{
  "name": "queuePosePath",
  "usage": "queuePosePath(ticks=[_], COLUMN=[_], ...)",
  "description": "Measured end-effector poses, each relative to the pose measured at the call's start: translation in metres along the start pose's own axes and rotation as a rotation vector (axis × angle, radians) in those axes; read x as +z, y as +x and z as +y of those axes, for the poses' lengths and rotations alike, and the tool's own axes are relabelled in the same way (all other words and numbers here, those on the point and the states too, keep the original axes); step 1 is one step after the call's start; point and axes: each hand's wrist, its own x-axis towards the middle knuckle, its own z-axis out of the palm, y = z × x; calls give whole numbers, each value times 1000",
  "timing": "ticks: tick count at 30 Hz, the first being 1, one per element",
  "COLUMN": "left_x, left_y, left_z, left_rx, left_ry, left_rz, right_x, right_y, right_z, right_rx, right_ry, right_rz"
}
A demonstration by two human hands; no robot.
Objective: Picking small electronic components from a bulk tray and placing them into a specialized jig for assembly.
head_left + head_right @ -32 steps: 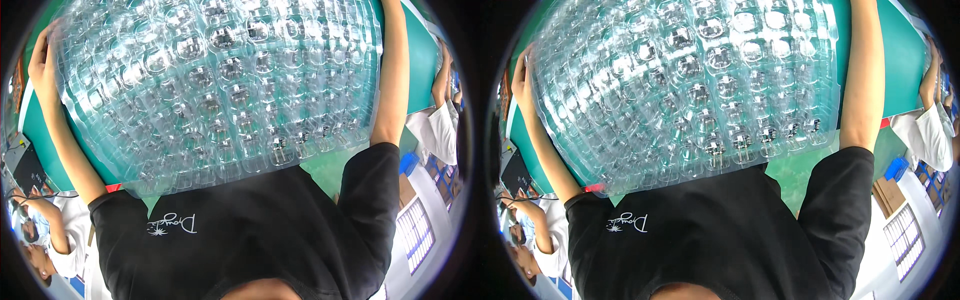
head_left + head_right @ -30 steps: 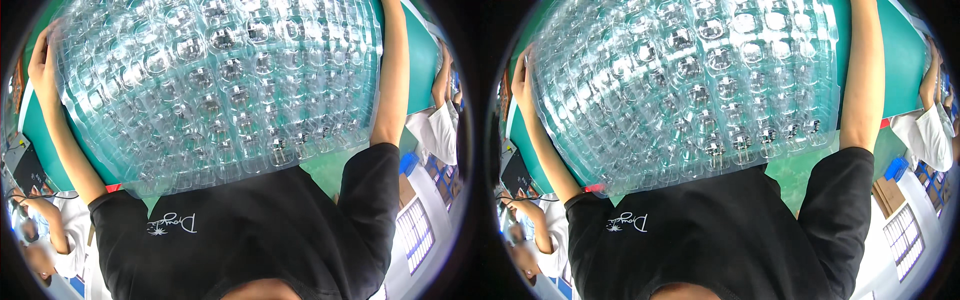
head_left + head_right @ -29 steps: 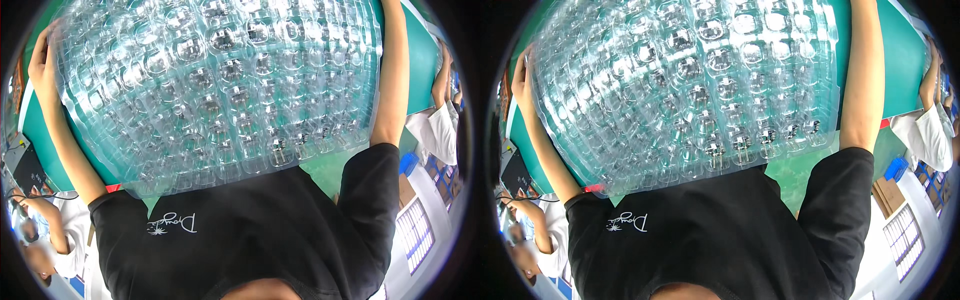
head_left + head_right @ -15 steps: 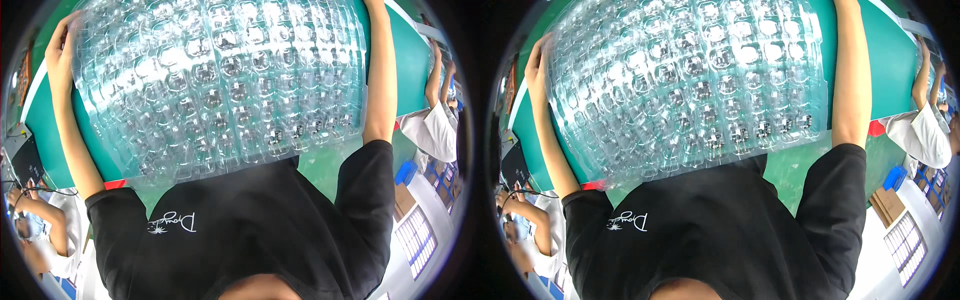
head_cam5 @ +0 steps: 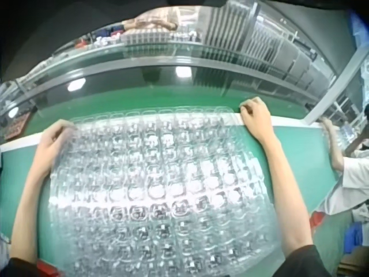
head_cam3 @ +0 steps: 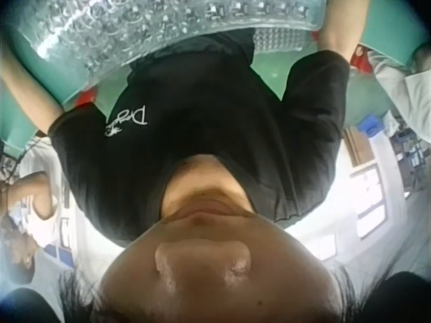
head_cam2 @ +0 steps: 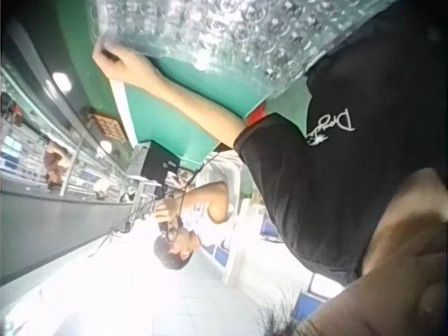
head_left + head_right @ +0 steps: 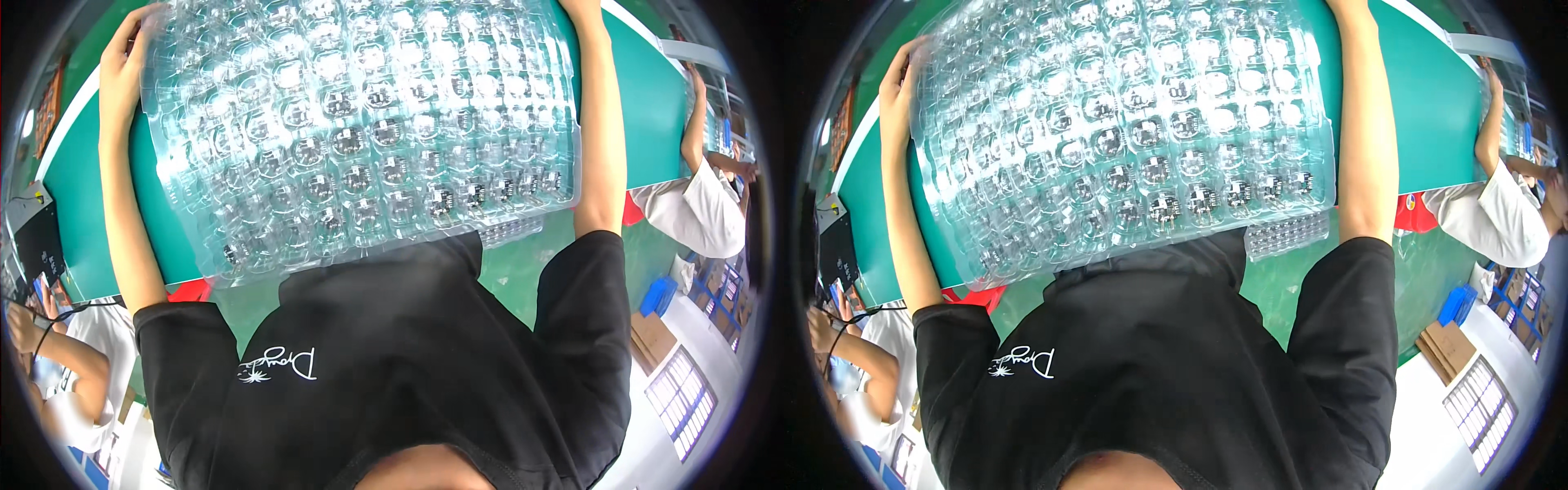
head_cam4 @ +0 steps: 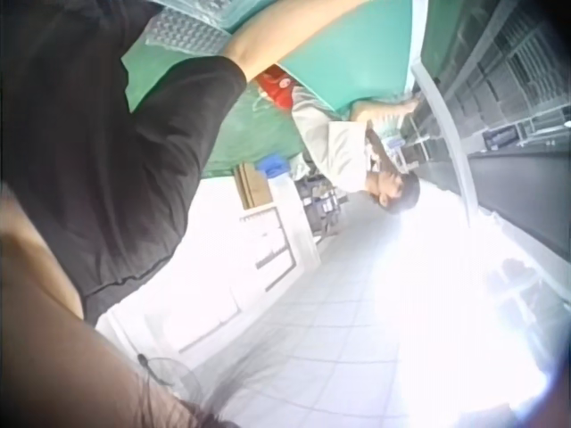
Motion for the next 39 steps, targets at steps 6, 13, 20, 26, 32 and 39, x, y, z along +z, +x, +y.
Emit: queuePosePath(ticks=[6, 13, 20, 26, 32, 39], left_x=[1, 11, 13, 8, 3, 5], left_y=[-5, -4, 6, -7, -8, -4], left_z=[-15, 24, -4, -62, -54, -39], left_rx=[46, -48, 100, 51, 13, -49], left_ry=[-41, -87, -1, 43, 3, -26], left_rz=[-27, 12, 14, 28, 19, -7], right_x=[6, -5, -43, 10, -3, 1], right_y=[-7, -10, 7, -18, -16, -15], right_z=[-21, -17, 3, -27, -41, -38], right_rx=[8, 9, -23, 82, 111, 137], right_ry=[74, 53, -182, -111, -114, -72], right_rz=[-35, -38, -23, 38, 130, 112])
